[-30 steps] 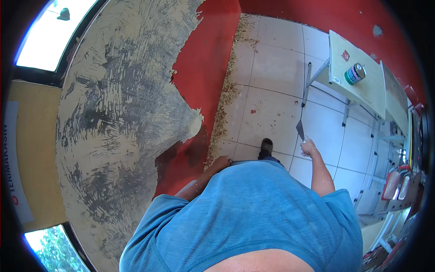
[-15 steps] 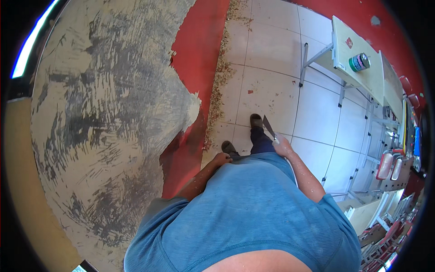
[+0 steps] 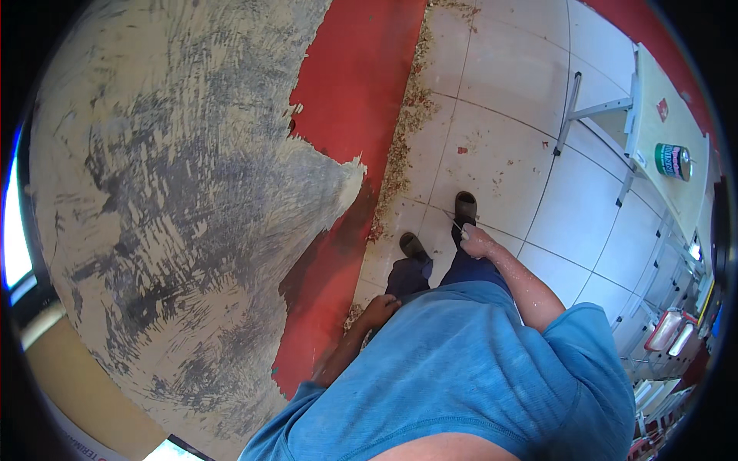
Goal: The person scrapes red paint off a wall using a putty knife, creating paint chips.
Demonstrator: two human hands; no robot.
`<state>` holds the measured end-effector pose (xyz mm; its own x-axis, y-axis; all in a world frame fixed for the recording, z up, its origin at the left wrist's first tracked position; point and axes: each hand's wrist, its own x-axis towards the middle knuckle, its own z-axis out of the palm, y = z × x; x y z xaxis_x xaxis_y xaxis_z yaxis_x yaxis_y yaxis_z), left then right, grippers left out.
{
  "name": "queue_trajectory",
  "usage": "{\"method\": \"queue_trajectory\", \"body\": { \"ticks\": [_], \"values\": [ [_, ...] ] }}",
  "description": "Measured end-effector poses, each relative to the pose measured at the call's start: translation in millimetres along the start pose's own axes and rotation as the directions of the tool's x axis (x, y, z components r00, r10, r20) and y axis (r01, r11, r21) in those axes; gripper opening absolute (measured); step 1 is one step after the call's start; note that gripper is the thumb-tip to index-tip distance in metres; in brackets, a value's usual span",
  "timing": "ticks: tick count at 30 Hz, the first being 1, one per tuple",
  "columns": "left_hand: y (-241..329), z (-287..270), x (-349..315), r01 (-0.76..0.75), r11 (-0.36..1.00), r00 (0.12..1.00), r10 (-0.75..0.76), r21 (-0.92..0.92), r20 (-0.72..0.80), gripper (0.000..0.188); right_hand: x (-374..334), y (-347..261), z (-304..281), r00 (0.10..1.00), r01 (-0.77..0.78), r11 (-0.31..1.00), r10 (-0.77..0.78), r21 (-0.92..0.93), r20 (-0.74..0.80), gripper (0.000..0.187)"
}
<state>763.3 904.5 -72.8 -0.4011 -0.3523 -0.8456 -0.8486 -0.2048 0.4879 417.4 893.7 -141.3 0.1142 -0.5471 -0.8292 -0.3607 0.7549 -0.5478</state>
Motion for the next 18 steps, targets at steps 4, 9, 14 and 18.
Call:
{"method": "queue_trajectory", "body": {
  "ticks": [4, 9, 14, 18],
  "values": [
    [-1, 11, -22, 0.044, 0.969, 0.997, -0.027, -0.243, 0.071, 0.031, 27, 10, 2, 0.998, 0.061, 0.987, -0.064, -0.147, -0.014, 0.042],
    [15, -10, 77, -0.012, 0.964, 0.992, -0.021, -0.265, -0.121, 0.030, 84, -4, 8, 0.983, 0.164, 0.975, -0.175, -0.152, -0.059, 0.043],
    [-8, -57, 269, -0.278, 0.091, 0.940, -0.181, -0.956, -0.290, 0.038, 166, -41, 40, 0.955, 0.273, 0.940, -0.291, -0.205, -0.061, 0.043],
    [8, -91, 350, -0.387, -0.251, 0.921, -0.047, -0.888, -0.388, 0.049, 239, -38, 72, 0.875, 0.440, 0.883, -0.463, -0.167, -0.143, 0.042]
  ]
}}
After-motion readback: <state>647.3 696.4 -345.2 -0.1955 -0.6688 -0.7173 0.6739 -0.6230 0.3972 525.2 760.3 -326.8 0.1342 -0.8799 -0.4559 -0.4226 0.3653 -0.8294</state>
